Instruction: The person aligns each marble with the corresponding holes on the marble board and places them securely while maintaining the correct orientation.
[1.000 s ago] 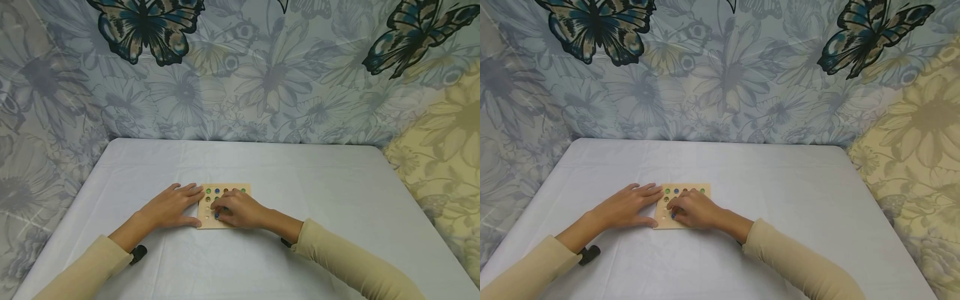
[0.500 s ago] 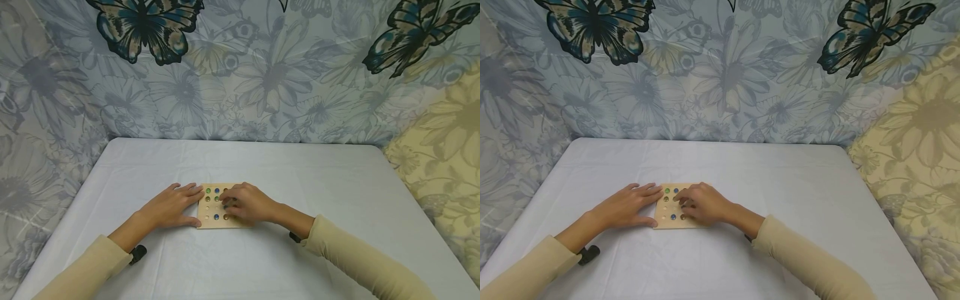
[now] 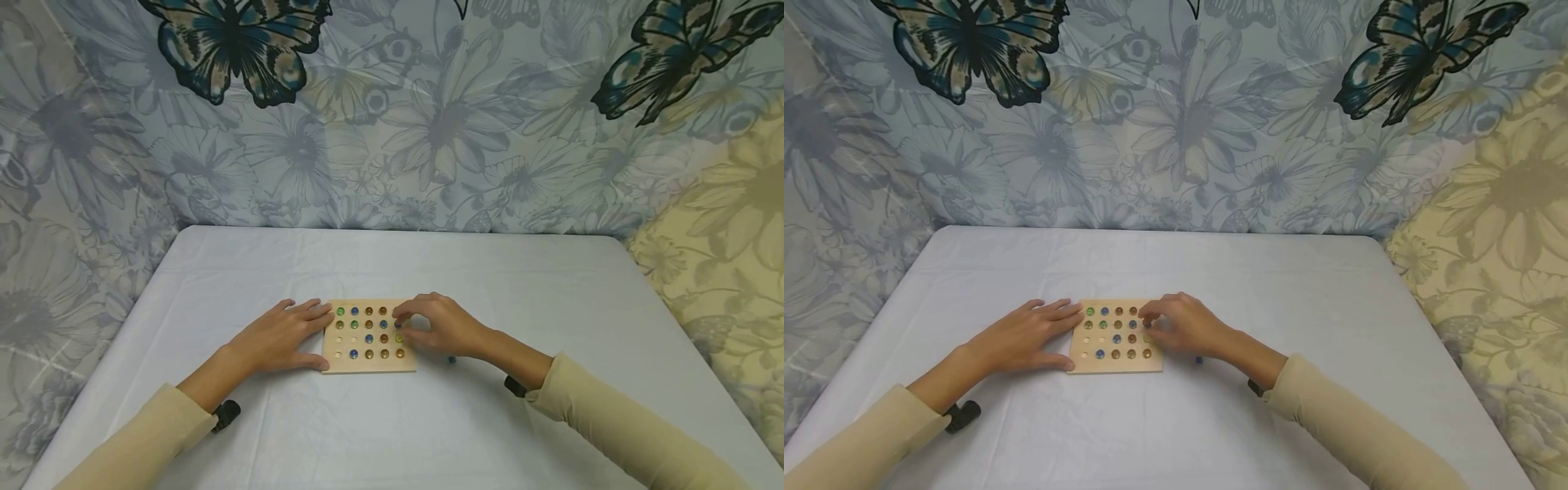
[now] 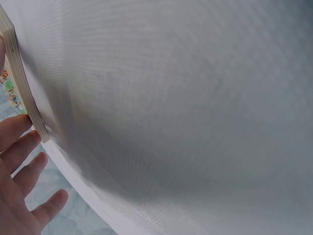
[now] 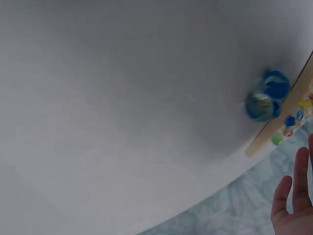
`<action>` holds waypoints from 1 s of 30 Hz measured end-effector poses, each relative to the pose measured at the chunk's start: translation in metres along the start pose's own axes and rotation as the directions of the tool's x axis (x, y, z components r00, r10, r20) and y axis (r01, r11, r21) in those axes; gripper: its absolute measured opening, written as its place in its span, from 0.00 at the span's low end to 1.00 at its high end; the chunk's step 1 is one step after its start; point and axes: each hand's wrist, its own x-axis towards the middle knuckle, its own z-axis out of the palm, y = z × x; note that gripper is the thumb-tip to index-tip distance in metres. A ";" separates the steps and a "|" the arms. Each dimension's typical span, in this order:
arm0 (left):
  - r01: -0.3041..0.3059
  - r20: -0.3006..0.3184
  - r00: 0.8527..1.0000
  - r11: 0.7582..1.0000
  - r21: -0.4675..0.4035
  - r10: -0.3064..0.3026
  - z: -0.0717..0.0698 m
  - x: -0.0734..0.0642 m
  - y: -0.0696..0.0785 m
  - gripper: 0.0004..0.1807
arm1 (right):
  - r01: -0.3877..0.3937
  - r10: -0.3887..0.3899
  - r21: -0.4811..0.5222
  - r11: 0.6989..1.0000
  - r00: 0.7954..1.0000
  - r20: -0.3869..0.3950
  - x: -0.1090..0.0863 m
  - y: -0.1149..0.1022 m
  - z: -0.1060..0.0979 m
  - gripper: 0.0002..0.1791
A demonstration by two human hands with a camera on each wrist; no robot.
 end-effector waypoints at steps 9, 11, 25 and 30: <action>-0.008 -0.009 1.000 1.000 0.009 0.008 0.000 0.000 0.000 0.50 | -0.076 0.075 0.022 0.997 0.997 0.033 -0.028 0.021 -0.013 0.19; -0.007 -0.009 1.000 1.000 0.008 0.007 0.000 0.000 0.000 0.50 | -0.085 0.084 0.027 0.996 0.996 0.043 -0.034 0.025 -0.014 0.19; -0.003 -0.003 1.000 1.000 0.000 0.003 -0.002 0.000 0.001 0.50 | -0.107 0.103 0.078 0.991 0.993 0.053 -0.064 0.040 -0.016 0.19; -0.002 0.000 1.000 1.000 -0.002 0.002 -0.001 0.000 0.001 0.50 | -0.113 0.106 0.111 0.987 0.992 0.074 -0.071 0.045 -0.012 0.20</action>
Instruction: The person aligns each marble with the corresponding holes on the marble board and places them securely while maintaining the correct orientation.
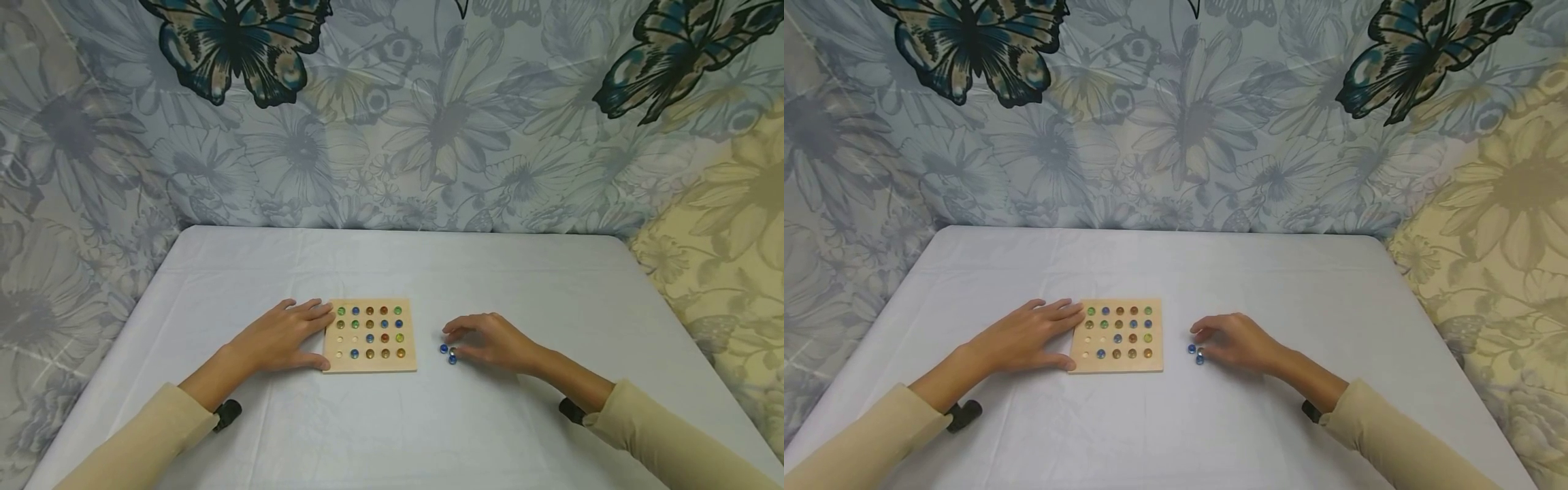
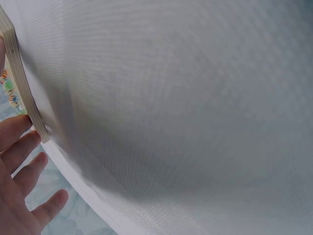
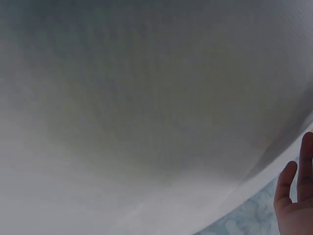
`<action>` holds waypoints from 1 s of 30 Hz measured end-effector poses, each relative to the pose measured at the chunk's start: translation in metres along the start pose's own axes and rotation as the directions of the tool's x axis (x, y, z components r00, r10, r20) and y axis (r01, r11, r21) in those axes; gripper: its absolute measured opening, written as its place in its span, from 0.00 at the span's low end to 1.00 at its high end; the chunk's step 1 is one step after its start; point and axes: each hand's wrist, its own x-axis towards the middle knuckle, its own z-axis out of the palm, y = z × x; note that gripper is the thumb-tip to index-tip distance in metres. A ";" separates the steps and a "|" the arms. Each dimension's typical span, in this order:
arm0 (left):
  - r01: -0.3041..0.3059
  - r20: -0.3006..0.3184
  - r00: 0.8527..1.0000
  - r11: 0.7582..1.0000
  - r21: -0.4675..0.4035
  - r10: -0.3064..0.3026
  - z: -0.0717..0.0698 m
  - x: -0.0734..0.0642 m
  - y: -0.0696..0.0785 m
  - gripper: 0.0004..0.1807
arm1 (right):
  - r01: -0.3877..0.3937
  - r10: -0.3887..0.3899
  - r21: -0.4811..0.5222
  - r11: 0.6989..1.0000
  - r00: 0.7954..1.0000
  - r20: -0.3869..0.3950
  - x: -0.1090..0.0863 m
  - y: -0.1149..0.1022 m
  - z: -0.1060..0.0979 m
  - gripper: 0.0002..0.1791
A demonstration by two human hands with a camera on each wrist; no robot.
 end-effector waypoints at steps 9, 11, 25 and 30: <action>-0.002 -0.008 1.000 1.000 -0.005 0.002 0.001 0.000 0.000 0.51 | -0.005 0.005 0.016 1.000 1.000 0.014 -0.003 0.004 0.004 0.21; 0.003 -0.003 1.000 1.000 -0.005 -0.003 0.001 0.000 0.000 0.51 | -0.006 0.006 0.012 1.000 1.000 0.014 -0.003 0.004 0.004 0.21; 0.007 0.003 1.000 1.000 0.005 -0.007 0.001 0.000 0.001 0.50 | -0.027 0.027 0.003 1.000 1.000 0.012 -0.003 0.000 0.004 0.20; 0.005 0.000 1.000 1.000 0.006 -0.005 0.000 0.000 0.001 0.50 | -0.019 0.019 -0.003 1.000 1.000 0.009 -0.003 0.001 0.004 0.20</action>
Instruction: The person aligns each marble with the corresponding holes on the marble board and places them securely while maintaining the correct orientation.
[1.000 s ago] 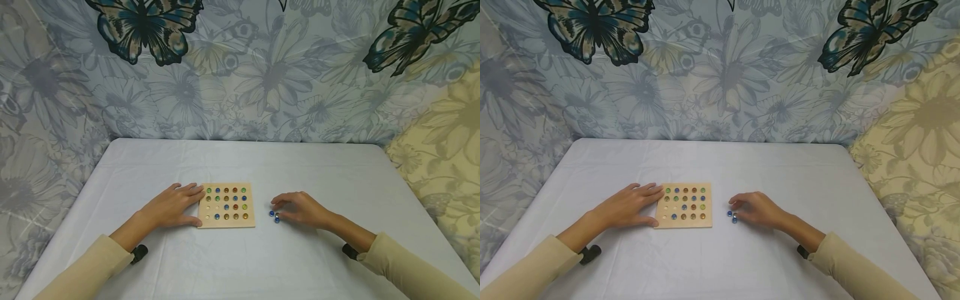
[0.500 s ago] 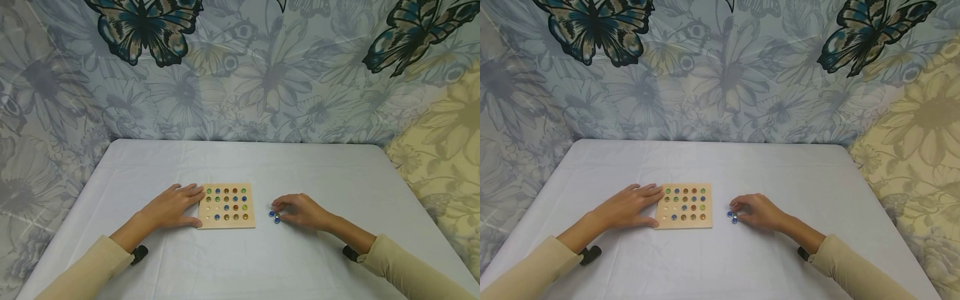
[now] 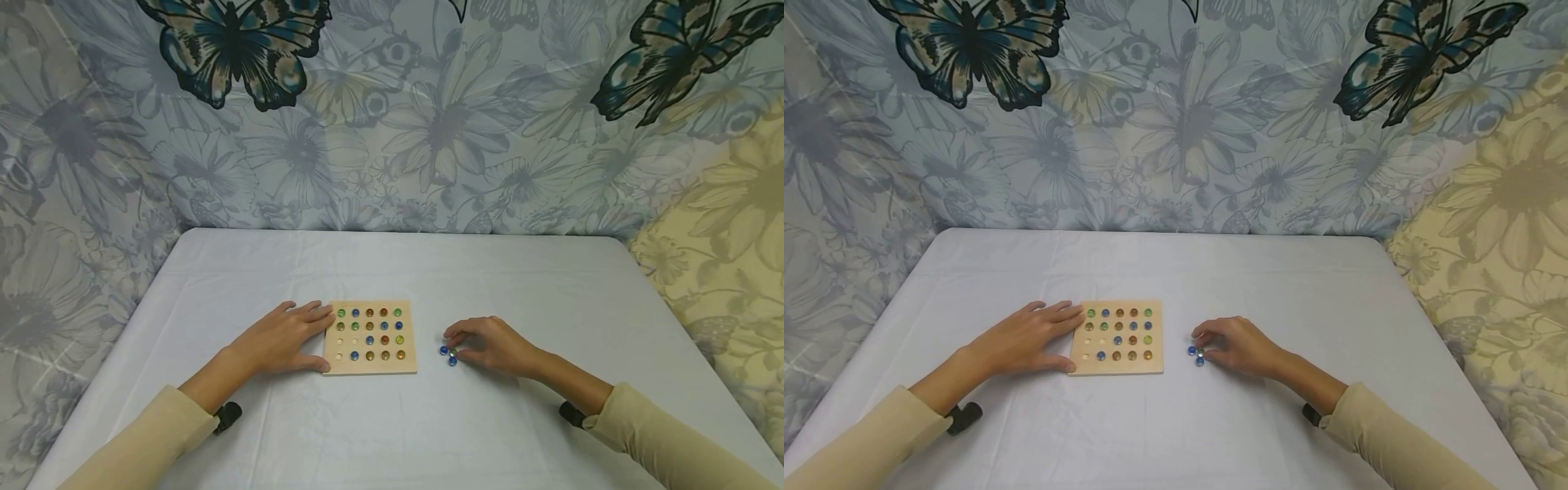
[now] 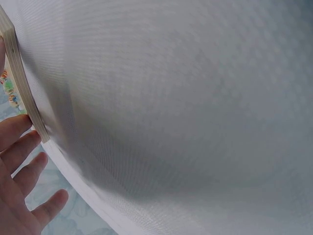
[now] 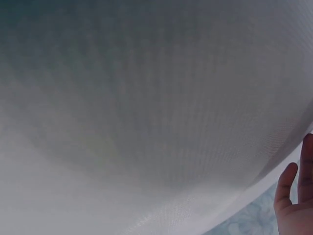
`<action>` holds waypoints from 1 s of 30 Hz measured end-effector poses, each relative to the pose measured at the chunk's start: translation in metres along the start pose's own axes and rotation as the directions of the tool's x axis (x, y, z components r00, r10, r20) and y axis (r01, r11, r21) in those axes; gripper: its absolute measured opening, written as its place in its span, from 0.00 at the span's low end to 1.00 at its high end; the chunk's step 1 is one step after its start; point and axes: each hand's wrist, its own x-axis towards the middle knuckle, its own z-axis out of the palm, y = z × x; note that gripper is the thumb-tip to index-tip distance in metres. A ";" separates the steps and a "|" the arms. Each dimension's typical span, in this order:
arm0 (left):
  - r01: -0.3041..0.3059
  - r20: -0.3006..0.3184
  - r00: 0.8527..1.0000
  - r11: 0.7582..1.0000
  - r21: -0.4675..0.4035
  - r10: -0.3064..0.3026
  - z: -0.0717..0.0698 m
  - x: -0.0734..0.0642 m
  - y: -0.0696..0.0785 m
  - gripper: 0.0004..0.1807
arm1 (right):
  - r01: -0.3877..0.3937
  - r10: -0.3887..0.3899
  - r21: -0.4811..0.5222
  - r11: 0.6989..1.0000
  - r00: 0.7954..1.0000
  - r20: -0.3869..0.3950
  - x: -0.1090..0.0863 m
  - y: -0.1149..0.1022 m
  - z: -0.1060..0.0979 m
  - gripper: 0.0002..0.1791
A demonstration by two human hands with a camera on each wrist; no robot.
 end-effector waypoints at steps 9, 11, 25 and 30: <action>0.002 0.006 1.000 1.000 0.003 -0.002 0.000 -0.001 0.000 0.51 | 0.009 -0.009 0.002 1.000 1.000 0.001 0.001 0.001 0.000 0.19; 0.004 0.010 1.000 1.000 0.002 -0.004 0.000 -0.001 0.000 0.51 | 0.012 -0.012 0.003 1.000 1.000 -0.001 0.001 0.001 0.000 0.19; 0.000 -0.001 1.000 1.000 -0.001 0.000 0.000 0.000 0.000 0.50 | 0.013 -0.013 -0.022 1.000 1.000 -0.011 0.003 -0.002 -0.003 0.18; -0.003 0.000 1.000 1.000 0.002 0.003 0.001 0.000 -0.001 0.50 | 0.014 -0.015 -0.028 0.999 1.000 -0.018 0.005 -0.004 -0.006 0.17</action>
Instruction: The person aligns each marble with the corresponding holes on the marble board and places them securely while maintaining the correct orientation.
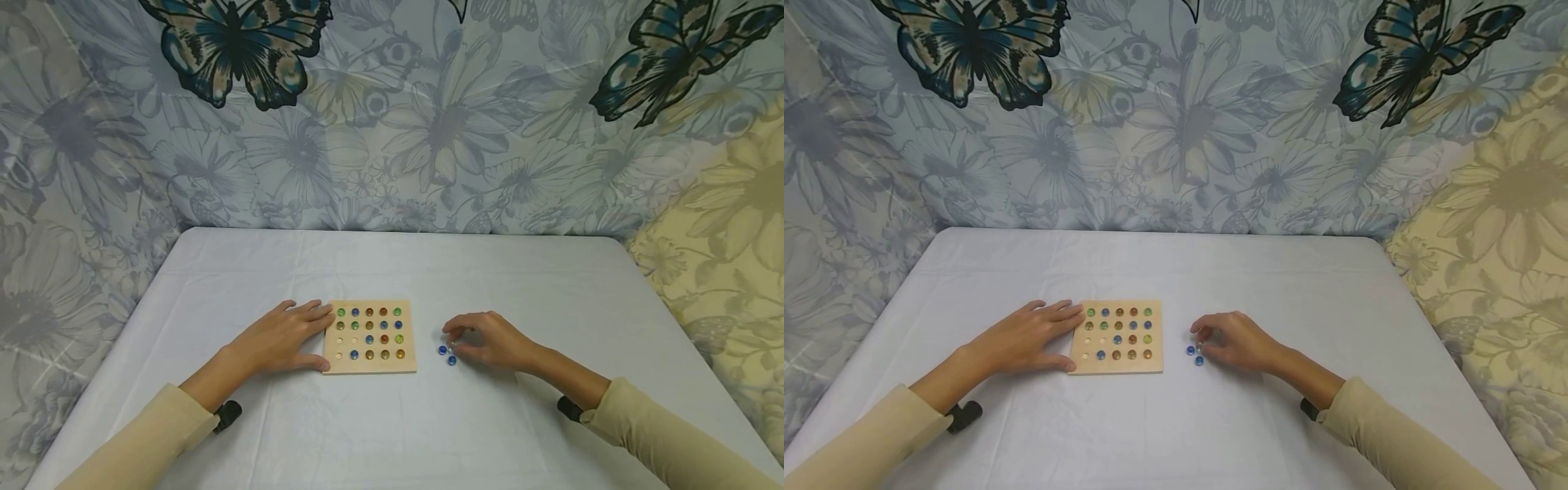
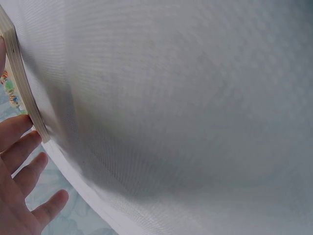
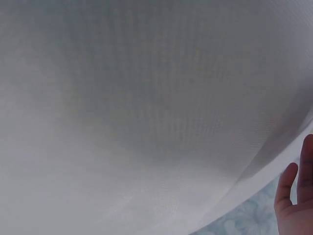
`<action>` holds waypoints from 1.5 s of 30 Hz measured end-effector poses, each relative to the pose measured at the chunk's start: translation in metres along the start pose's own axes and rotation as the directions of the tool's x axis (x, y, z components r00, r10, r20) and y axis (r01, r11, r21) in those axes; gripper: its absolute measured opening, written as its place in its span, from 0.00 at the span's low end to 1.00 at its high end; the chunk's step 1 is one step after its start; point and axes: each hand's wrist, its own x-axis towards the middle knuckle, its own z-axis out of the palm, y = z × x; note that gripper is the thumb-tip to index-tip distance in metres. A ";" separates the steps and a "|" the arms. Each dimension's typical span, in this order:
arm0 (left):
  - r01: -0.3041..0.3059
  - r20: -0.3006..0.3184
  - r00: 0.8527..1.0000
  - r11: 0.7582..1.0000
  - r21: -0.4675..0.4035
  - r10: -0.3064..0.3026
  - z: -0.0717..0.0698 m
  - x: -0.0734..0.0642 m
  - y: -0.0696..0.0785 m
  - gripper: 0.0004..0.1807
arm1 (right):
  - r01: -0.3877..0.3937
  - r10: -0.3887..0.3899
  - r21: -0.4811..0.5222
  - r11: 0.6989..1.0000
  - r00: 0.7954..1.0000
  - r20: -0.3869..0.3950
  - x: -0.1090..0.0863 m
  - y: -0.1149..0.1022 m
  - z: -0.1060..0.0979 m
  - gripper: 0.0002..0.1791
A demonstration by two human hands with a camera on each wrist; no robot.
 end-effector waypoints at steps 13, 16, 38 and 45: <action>-0.001 0.008 1.000 1.000 -0.009 0.001 -0.003 0.000 0.000 0.50 | 0.000 0.001 0.010 1.000 1.000 -0.003 0.018 -0.010 -0.001 0.17; 0.001 0.010 1.000 1.000 -0.009 -0.001 -0.003 0.000 0.001 0.50 | 0.014 -0.014 0.012 1.000 1.000 -0.013 0.025 -0.015 0.000 0.17; 0.000 -0.004 1.000 1.000 -0.029 0.000 -0.001 -0.001 0.000 0.50 | 0.162 -0.160 0.049 0.986 0.986 -0.039 0.075 -0.049 0.022 0.17; 0.002 0.001 1.000 1.000 -0.026 -0.002 -0.001 0.000 0.000 0.49 | 0.181 -0.180 0.056 0.982 0.983 -0.023 0.087 -0.058 0.030 0.16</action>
